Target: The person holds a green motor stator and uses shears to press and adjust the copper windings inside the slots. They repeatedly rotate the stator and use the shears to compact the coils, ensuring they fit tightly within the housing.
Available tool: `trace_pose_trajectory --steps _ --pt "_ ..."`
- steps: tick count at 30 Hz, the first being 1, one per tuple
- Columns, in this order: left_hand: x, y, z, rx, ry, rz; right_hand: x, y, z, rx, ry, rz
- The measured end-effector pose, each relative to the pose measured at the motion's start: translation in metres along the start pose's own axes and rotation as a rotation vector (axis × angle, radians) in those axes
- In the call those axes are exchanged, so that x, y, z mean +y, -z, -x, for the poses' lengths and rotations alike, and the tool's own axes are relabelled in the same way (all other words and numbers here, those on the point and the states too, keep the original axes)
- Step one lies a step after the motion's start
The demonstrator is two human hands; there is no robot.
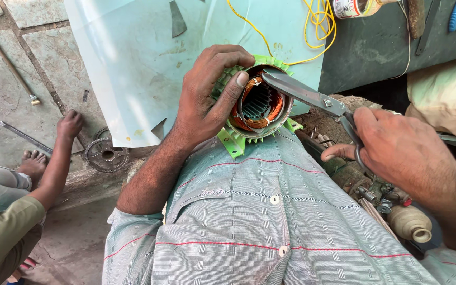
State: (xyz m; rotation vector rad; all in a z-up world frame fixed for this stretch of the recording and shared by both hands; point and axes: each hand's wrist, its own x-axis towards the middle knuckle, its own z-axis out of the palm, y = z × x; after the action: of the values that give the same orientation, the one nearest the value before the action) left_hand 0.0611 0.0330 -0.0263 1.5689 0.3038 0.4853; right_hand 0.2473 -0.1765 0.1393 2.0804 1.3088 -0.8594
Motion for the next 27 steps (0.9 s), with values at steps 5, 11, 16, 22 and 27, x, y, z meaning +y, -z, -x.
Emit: trace_pose_trajectory --steps 5,11,16,22,27 --pt "0.000 0.000 -0.001 0.004 -0.008 0.001 0.010 0.005 -0.006 -0.102 -0.038 0.095" --pt "0.000 0.000 -0.002 0.005 -0.023 -0.019 0.023 0.003 -0.007 -0.061 0.044 0.135" --pt "0.000 0.000 -0.001 0.004 -0.014 -0.019 0.025 -0.002 -0.008 -0.068 0.034 0.177" --pt "0.000 0.001 -0.002 0.002 -0.015 -0.004 0.024 0.006 -0.011 -0.126 0.027 0.261" --pt "0.000 0.001 -0.002 0.001 -0.016 -0.010 0.031 -0.002 -0.011 -0.067 0.055 0.203"
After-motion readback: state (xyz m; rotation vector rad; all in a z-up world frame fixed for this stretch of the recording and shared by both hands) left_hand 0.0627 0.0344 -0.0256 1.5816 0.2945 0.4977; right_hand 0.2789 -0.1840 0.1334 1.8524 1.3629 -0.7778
